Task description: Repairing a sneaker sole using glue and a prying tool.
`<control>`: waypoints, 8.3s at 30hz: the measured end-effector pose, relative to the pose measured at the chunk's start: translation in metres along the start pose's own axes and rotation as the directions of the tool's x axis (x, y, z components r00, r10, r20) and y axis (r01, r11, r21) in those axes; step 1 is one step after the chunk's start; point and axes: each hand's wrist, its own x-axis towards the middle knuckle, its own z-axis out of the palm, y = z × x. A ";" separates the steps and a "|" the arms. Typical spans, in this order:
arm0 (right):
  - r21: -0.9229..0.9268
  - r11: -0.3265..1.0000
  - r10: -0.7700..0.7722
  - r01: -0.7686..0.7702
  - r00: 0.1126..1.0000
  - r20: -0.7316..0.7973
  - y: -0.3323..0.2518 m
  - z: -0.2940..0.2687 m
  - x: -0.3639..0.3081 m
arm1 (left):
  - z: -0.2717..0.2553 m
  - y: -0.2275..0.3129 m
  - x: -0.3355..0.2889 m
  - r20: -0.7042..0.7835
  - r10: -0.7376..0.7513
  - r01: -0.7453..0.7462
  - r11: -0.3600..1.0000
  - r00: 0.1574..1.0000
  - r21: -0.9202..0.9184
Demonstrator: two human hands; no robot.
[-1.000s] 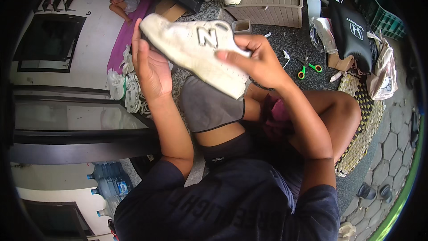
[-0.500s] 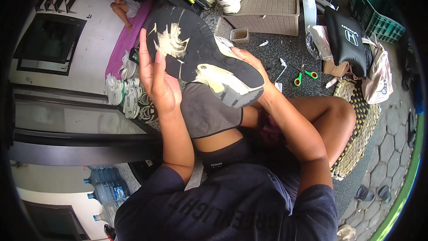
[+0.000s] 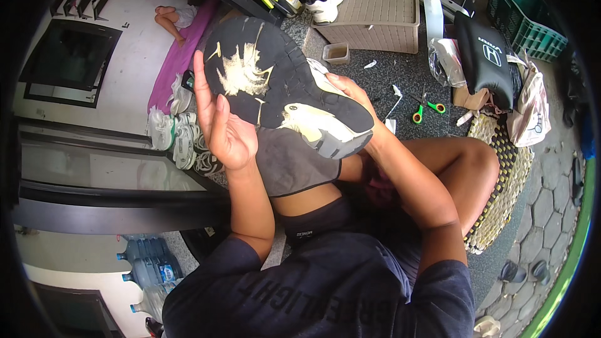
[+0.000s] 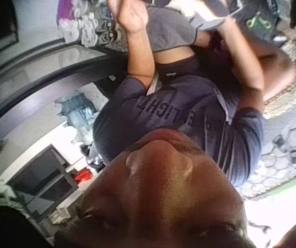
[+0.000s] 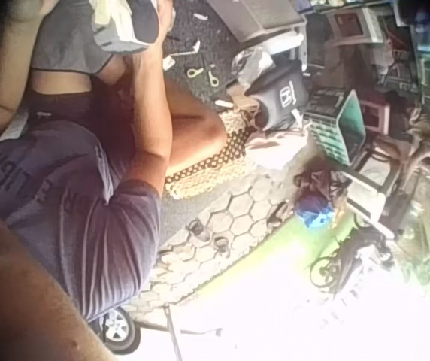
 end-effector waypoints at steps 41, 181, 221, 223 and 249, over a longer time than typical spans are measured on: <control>0.119 0.988 0.096 -0.095 0.995 -0.004 0.000 0.026 -0.007 | -0.011 -0.015 -0.008 0.028 -0.005 0.003 0.999 1.000 0.042; -0.728 -0.202 -0.534 0.655 0.550 0.643 0.033 0.022 -0.006 | -0.072 -0.015 0.042 0.068 -0.109 0.118 0.982 0.992 -0.148; -0.801 0.444 -0.481 0.401 0.861 0.165 0.059 0.013 -0.012 | -0.134 -0.048 -0.019 0.148 -0.177 0.218 0.916 0.973 -0.337; -0.567 0.816 -0.184 0.114 0.980 -0.069 0.073 -0.002 -0.019 | -0.155 -0.062 -0.048 0.345 -0.133 0.275 0.872 0.929 -0.405; -0.426 -0.898 -0.021 -0.109 0.978 -0.205 -0.002 -0.236 0.029 | -0.177 -0.036 -0.197 0.353 -0.528 0.551 0.281 0.772 -0.786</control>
